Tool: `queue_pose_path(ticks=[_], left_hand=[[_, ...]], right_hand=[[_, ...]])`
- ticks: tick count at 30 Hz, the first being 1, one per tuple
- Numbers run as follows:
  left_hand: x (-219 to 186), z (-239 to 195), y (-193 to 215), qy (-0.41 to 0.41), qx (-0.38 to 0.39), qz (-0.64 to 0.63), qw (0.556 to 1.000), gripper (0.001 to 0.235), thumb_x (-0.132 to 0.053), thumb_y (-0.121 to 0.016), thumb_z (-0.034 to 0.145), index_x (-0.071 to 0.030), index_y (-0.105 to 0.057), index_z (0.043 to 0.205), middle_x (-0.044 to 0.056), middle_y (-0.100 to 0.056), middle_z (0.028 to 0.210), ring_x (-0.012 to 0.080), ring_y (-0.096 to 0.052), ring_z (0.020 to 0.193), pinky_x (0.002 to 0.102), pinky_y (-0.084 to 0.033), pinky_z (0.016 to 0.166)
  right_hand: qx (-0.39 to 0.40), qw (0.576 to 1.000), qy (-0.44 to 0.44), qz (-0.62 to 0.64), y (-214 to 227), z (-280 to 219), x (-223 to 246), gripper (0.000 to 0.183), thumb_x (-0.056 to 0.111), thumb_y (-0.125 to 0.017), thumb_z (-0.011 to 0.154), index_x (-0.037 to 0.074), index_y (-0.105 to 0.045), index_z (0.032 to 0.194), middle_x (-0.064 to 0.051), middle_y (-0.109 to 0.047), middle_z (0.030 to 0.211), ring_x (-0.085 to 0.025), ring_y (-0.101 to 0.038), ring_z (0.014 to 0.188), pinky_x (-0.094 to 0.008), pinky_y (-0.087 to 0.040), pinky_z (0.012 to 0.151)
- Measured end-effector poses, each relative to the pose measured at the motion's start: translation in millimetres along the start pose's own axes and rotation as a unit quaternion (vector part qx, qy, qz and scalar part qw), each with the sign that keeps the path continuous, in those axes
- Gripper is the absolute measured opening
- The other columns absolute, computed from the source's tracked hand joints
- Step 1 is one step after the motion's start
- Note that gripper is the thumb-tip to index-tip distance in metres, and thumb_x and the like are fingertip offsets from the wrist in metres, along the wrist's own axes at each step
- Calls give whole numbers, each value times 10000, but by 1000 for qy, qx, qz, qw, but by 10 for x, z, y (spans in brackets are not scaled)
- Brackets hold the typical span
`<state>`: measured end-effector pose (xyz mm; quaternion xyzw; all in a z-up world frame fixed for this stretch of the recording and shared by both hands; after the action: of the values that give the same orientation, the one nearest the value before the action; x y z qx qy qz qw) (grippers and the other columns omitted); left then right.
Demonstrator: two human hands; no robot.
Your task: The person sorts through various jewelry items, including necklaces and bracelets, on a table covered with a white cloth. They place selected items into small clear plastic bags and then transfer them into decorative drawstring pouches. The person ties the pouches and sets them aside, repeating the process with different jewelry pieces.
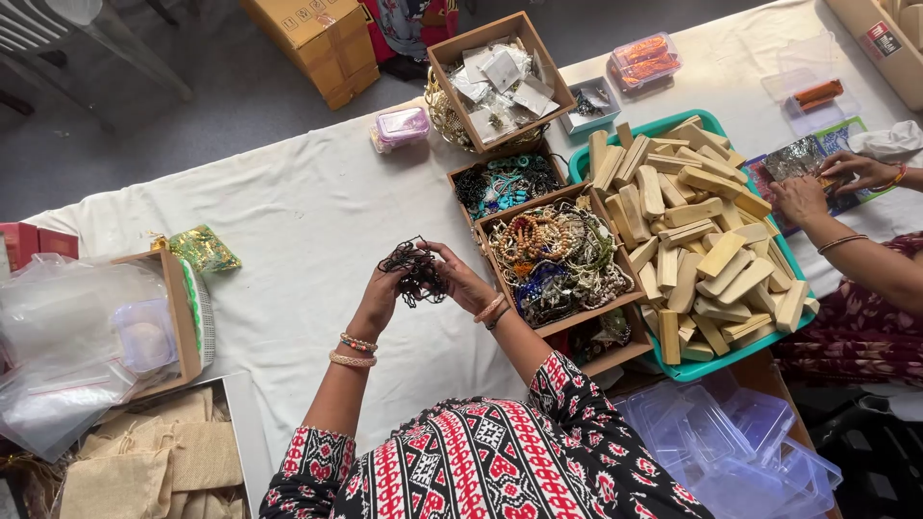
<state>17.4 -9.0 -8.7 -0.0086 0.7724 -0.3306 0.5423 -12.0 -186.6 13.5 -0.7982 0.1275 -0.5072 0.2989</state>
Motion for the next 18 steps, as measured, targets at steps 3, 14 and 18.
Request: queue_pose_path(ticks=[3, 14, 18], left_hand=[[-192, -66, 2, 2, -34, 22, 999, 245, -124, -555, 1012, -34, -668, 1211, 64, -718, 982, 142, -669, 741, 280, -537, 599], [213, -153, 209, -36, -158, 408, 898, 339, -60, -749, 833, -46, -685, 1166, 100, -629, 1018, 179, -636, 807, 321, -574, 671], [-342, -334, -669, -197, -172, 578, 773, 268, -123, -811, 817, -73, -689, 1050, 141, -621, 1083, 301, -627, 953, 398, -539, 767]], right_hand=[[-33, 989, 35, -143, 454, 14, -217, 453, 199, -718, 998, 46, -580, 1401, 24, -672, 1029, -53, -618, 914, -213, -533, 819], [-90, 977, 70, -180, 338, -435, 673, 322, 100, -571, 1018, 73, -523, 1335, -8, -705, 828, -38, -635, 666, -168, -465, 569], [-103, 981, 34, -161, 163, -441, 631, 313, 125, -538, 1041, 79, -505, 1349, 10, -659, 788, -43, -713, 694, -181, -478, 495]])
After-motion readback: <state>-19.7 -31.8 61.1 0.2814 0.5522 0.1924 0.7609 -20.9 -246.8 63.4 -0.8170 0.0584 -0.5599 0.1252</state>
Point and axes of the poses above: each hand's wrist, its own z-axis towards the middle knuckle, its own y-axis out of the back of the hand, x = y × z, the point moved 2 cm from there along z, towards the middle knuckle
